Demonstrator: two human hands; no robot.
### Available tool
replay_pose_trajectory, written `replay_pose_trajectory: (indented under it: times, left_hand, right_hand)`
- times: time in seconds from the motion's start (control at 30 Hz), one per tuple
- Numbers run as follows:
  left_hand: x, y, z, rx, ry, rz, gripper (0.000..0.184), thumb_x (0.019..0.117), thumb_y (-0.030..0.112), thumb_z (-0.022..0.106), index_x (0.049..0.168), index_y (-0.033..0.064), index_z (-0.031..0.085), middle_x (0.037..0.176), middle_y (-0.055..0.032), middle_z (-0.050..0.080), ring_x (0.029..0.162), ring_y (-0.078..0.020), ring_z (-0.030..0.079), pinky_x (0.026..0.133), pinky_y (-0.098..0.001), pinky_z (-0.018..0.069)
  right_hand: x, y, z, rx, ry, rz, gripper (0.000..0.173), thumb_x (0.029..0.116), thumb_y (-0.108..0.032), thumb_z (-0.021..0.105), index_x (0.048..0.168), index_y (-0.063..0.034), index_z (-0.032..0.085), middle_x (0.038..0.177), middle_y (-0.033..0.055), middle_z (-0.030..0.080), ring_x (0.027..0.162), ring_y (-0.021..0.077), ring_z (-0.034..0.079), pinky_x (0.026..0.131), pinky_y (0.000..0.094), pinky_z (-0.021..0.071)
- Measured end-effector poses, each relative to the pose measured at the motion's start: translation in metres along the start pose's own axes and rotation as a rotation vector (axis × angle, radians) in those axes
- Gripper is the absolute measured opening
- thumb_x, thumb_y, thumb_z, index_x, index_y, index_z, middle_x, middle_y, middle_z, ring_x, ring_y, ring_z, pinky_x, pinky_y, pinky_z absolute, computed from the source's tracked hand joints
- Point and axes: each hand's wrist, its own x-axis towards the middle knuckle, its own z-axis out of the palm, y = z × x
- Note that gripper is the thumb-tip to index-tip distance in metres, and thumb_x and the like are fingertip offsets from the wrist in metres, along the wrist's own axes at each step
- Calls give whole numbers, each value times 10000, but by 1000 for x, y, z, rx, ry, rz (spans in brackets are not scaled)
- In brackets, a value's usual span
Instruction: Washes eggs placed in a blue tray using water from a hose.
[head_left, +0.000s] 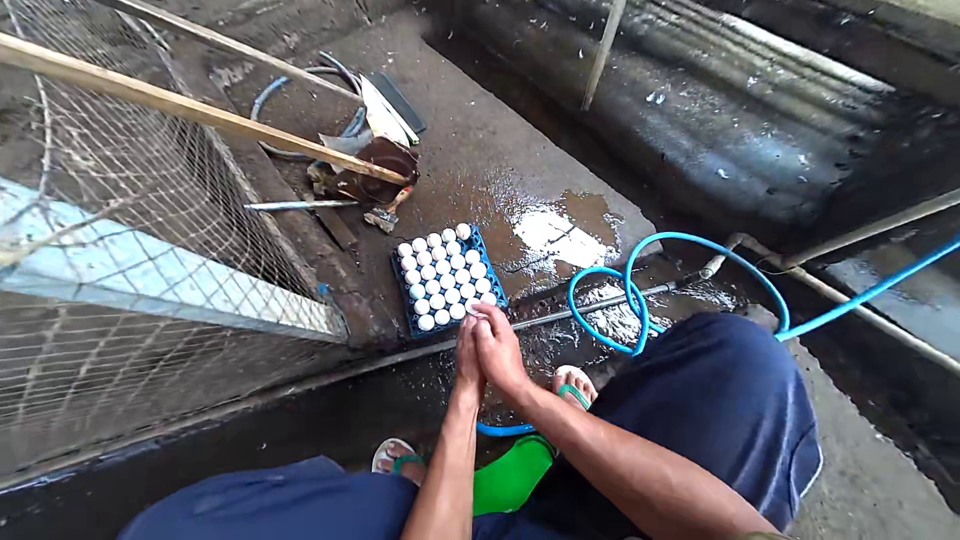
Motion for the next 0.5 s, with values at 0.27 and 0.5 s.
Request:
replay_pose_trajectory:
  times: [0.27, 0.5]
  left_hand:
    - [1, -6, 2, -10, -9, 5, 451, 1119, 163, 237, 1381, -111, 482, 1350, -235, 557, 1225, -204, 541, 1077, -345, 415]
    - [0, -3, -2, -17, -4, -57, 458, 1123, 186, 240, 1308, -98, 548, 1219, -197, 611, 1097, -164, 576, 990, -327, 455]
  right_hand:
    - [0, 3, 0, 38, 12, 18, 385, 1044, -144, 397, 1289, 12, 650, 1411, 199, 584, 1357, 266, 520, 1141, 446, 411]
    - [-3, 6, 4, 54, 45, 17, 376, 1037, -154, 442, 1323, 16, 619, 1397, 207, 590, 1331, 278, 544, 1113, 459, 439]
